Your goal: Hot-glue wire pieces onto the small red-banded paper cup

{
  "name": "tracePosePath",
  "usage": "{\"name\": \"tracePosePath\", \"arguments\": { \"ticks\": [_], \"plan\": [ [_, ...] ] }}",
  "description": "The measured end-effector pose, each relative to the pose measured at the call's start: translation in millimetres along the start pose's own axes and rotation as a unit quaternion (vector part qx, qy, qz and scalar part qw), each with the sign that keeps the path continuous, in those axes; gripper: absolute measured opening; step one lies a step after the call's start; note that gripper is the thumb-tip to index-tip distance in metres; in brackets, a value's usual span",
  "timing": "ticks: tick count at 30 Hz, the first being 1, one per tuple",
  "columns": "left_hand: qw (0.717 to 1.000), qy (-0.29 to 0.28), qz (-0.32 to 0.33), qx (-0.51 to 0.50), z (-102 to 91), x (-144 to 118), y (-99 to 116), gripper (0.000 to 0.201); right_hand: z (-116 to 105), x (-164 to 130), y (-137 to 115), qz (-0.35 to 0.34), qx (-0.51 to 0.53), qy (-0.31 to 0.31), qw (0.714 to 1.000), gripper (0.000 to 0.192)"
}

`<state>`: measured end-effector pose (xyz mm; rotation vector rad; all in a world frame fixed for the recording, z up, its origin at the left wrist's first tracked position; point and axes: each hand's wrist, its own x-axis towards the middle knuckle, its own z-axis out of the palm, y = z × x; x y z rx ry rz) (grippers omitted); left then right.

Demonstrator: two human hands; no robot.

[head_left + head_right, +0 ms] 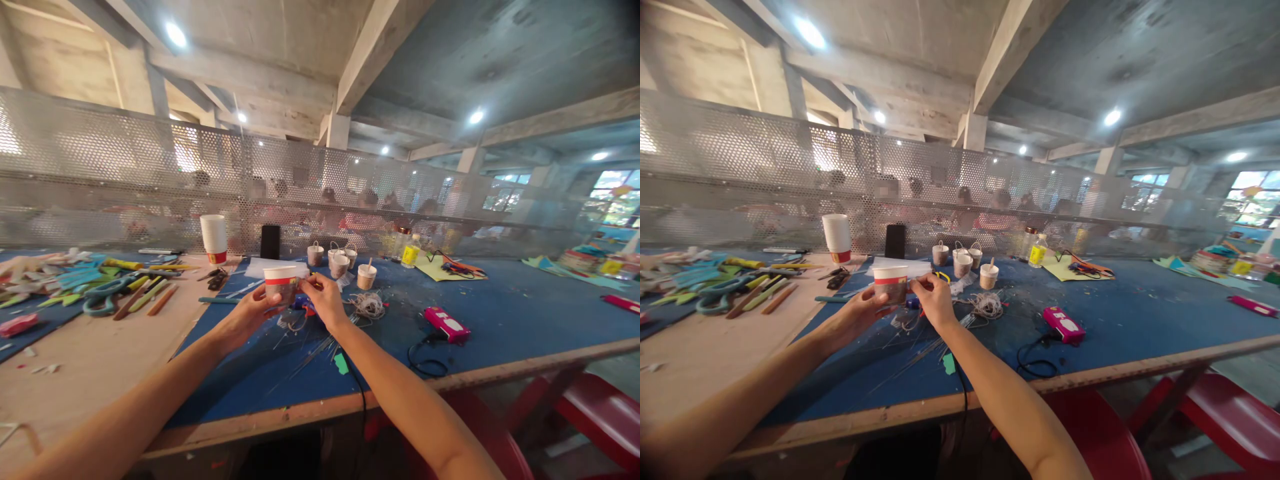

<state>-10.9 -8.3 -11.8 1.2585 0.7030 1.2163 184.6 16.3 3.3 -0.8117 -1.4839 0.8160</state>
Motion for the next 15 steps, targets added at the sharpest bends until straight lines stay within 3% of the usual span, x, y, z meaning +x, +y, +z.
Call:
{"name": "tracePosePath", "arguments": {
  "ticks": [15],
  "plan": [
    [1.000,-0.004,-0.007,0.008,2.9,-2.6,2.5,0.047,0.7,4.2,9.7,0.018,0.026,-0.011,0.999,0.023]
  ]
}}
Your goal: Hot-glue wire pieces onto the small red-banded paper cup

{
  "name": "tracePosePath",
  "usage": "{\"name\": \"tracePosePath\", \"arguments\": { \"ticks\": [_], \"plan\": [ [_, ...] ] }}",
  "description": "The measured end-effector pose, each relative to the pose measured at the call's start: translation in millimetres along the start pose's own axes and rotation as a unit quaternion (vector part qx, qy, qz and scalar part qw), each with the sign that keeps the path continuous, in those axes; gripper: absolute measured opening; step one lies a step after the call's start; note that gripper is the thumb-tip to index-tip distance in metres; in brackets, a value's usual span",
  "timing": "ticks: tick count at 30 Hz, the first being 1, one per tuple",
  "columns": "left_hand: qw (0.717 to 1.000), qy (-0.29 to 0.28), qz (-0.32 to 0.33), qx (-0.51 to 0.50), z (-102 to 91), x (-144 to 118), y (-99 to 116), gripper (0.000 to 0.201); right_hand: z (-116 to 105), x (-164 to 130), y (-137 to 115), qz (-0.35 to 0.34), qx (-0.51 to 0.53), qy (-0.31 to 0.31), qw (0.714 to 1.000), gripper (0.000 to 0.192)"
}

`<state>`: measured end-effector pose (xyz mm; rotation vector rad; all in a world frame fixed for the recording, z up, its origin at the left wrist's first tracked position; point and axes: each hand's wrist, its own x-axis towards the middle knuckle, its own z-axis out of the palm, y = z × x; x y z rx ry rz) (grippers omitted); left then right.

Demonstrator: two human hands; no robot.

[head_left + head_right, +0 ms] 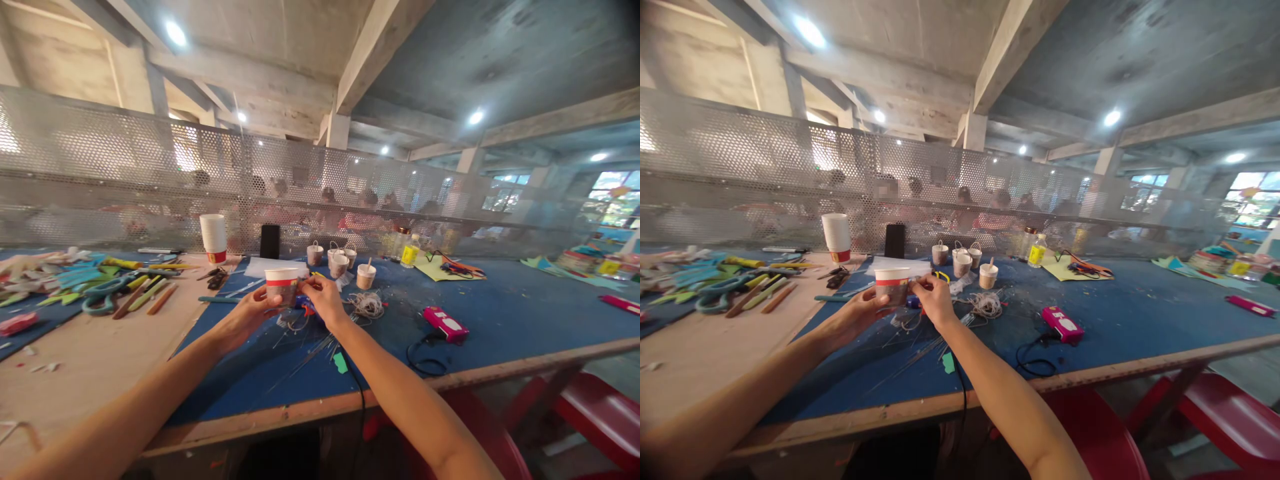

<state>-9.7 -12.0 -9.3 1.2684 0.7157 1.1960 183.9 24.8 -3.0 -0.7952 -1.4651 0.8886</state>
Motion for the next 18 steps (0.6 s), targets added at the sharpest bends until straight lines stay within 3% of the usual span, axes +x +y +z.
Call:
{"name": "tracePosePath", "arguments": {
  "ticks": [11,15,18],
  "plan": [
    [1.000,0.004,-0.007,0.017,-2.5,2.7,0.6,0.044,3.8,-1.0,9.2,0.040,0.083,-0.009,0.996,0.024],
    [0.998,0.065,0.012,0.011,-4.0,5.1,-1.3,0.040,1.6,-1.0,9.7,0.010,0.016,0.003,1.000,0.025],
    [0.997,0.072,0.013,0.009,-3.1,5.9,-2.3,0.040,-0.3,-3.0,5.6,-0.012,-0.050,0.007,0.999,0.026]
  ]
}}
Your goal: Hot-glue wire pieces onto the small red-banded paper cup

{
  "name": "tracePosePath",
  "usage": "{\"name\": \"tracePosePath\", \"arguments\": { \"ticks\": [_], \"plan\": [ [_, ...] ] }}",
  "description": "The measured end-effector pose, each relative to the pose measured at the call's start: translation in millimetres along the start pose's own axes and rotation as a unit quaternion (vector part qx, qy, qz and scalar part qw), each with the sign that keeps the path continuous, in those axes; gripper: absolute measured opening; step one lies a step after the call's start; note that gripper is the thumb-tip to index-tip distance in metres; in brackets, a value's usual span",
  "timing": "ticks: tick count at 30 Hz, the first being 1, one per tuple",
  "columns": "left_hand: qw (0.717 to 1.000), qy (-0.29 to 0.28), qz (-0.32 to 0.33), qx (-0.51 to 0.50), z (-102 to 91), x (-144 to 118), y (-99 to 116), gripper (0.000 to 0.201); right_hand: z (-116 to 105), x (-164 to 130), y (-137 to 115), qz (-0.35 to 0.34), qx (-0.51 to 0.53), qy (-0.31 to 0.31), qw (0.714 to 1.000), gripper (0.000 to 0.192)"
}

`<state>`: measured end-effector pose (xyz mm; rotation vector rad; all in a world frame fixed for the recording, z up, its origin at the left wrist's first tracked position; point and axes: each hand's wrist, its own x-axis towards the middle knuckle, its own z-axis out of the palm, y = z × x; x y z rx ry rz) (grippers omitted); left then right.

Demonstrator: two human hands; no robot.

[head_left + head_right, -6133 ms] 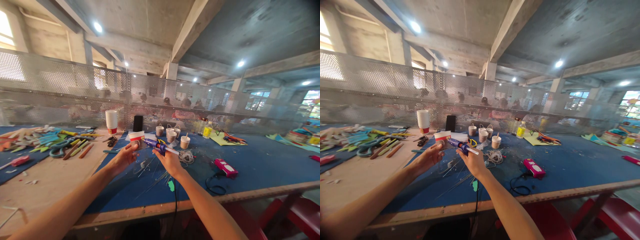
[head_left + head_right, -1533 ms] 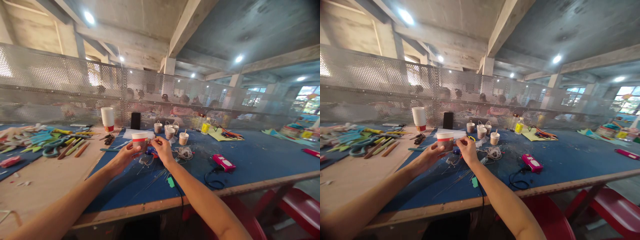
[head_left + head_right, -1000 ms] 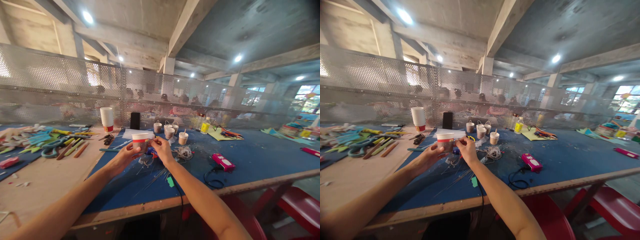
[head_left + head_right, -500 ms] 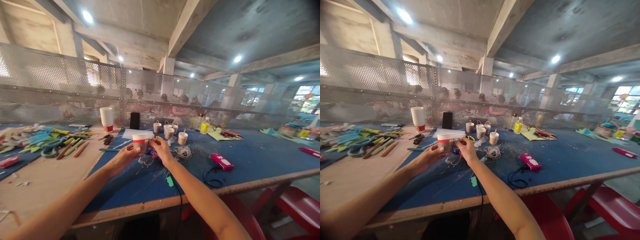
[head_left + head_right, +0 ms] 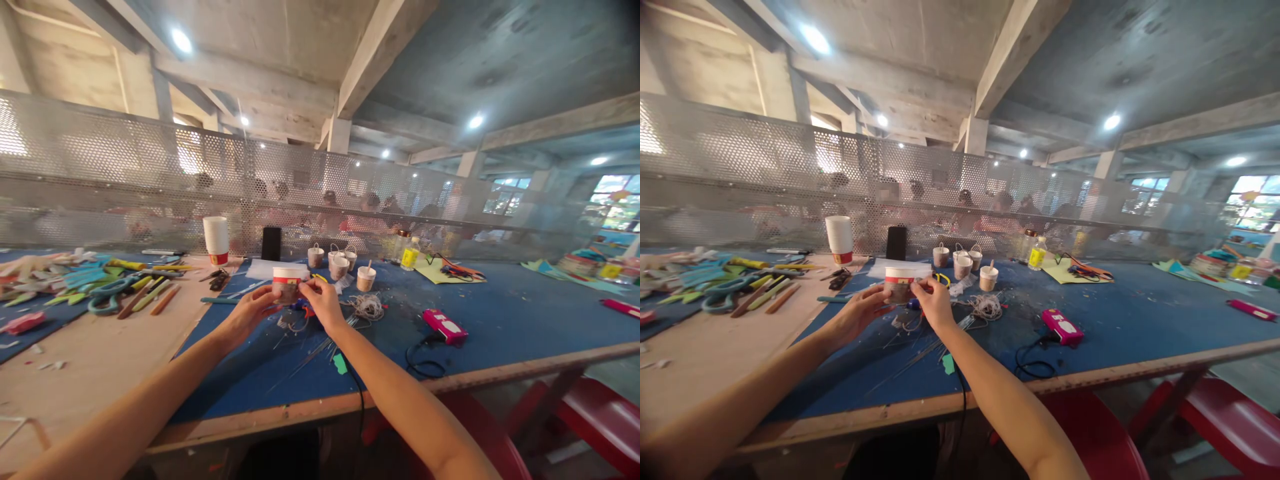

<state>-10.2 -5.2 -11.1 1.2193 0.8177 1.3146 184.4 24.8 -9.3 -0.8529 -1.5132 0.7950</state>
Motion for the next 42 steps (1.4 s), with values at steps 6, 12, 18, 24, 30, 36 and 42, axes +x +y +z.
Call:
{"name": "tracePosePath", "arguments": {
  "ticks": [6,12,18,24,30,36,42],
  "plan": [
    [0.999,-0.020,0.011,0.048,10.0,-6.3,3.3,0.053,1.7,-7.2,-9.8,-0.029,-0.043,-0.002,0.999,0.024],
    [0.997,0.018,0.010,0.070,12.3,-7.1,3.8,0.049,5.6,-10.8,-10.8,-0.020,-0.047,-0.017,0.999,0.022],
    [0.998,-0.001,0.008,0.054,10.3,-6.2,3.9,0.043,4.3,-9.6,-10.7,-0.022,-0.048,-0.026,0.998,0.021],
    [0.999,-0.018,-0.004,0.045,5.8,-2.8,0.7,0.043,2.0,-7.0,-6.8,-0.023,-0.044,-0.030,0.998,0.021],
    [0.999,-0.034,-0.019,0.005,6.3,-5.1,1.8,0.046,1.5,-3.9,-0.3,-0.008,-0.023,-0.024,0.999,0.027],
    [0.998,-0.016,-0.035,-0.057,0.4,-0.2,0.1,0.040,4.3,-5.9,-1.0,0.015,0.014,-0.055,0.998,0.027],
    [0.989,-0.001,-0.033,-0.143,-3.1,2.3,1.0,0.027,6.9,-17.6,-9.3,0.031,-0.017,-0.142,0.989,0.024]
  ]
}}
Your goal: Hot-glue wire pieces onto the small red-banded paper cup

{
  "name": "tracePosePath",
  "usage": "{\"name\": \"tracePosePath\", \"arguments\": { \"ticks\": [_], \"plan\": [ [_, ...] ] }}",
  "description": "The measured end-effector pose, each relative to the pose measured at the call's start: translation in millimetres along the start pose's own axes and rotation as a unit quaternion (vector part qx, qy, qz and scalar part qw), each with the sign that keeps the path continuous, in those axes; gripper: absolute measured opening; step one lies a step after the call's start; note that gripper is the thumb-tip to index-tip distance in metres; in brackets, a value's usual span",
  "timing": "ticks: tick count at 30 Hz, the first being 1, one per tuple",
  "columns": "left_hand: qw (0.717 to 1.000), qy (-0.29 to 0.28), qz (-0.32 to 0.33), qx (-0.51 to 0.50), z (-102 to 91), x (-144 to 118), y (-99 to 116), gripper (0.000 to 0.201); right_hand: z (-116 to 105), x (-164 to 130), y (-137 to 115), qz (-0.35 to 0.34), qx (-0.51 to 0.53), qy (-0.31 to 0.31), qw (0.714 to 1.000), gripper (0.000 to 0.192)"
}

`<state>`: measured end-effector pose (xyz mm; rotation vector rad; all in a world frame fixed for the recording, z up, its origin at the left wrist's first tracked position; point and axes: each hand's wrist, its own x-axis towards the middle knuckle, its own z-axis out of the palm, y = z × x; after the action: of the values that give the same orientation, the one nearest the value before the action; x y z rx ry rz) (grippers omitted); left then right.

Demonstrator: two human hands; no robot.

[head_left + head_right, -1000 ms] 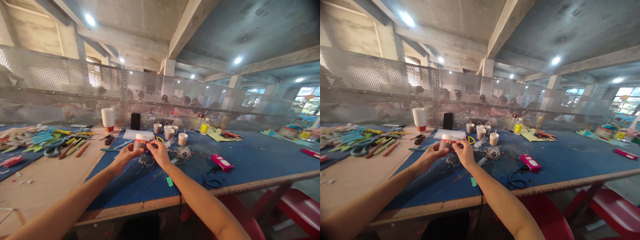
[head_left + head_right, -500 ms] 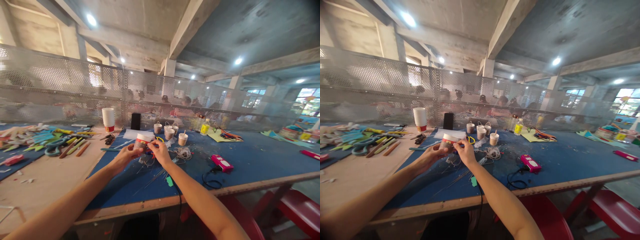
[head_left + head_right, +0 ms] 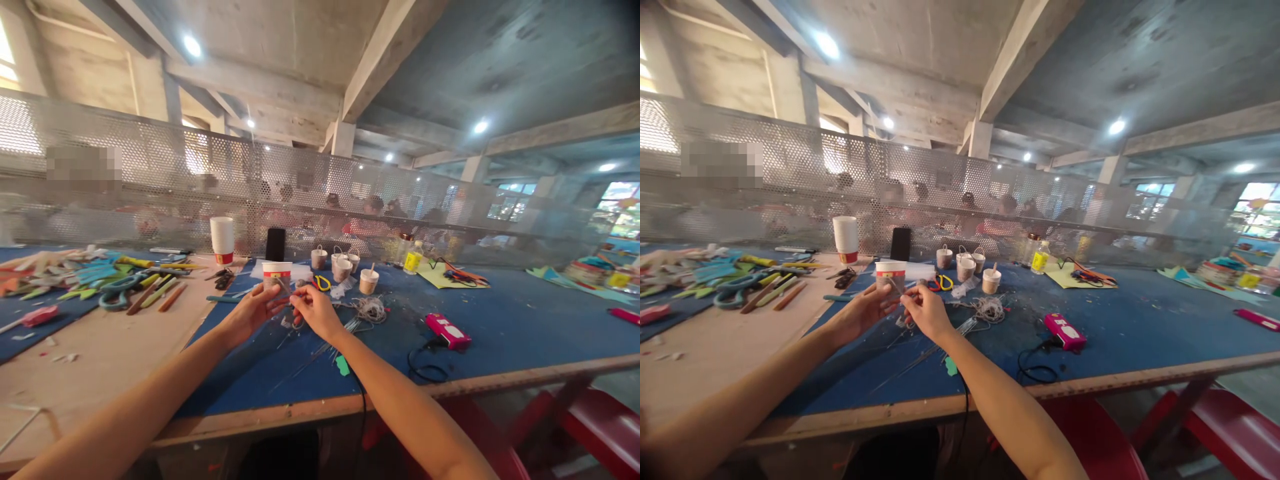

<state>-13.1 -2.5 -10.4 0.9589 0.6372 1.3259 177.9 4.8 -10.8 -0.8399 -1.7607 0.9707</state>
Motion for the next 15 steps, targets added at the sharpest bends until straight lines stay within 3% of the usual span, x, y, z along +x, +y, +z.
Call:
{"name": "tracePosePath", "arguments": {
  "ticks": [5,9,13,15],
  "plan": [
    [0.998,-0.009,-0.008,-0.058,1.9,-2.6,6.7,0.026,3.8,-9.9,-1.3,-0.067,-0.223,-0.056,0.971,0.017],
    [0.997,-0.004,-0.042,-0.065,2.4,-4.0,11.8,0.029,1.4,-10.3,-3.5,-0.124,-0.336,-0.030,0.933,0.029],
    [0.997,-0.005,-0.047,-0.062,2.1,-3.4,12.4,0.034,-17.2,-4.4,-9.9,-0.068,-0.437,0.030,0.896,0.032],
    [0.997,-0.001,-0.045,-0.056,1.9,-2.8,11.4,0.036,-31.7,-2.9,-11.9,-0.004,-0.495,0.018,0.869,0.027]
  ]
}}
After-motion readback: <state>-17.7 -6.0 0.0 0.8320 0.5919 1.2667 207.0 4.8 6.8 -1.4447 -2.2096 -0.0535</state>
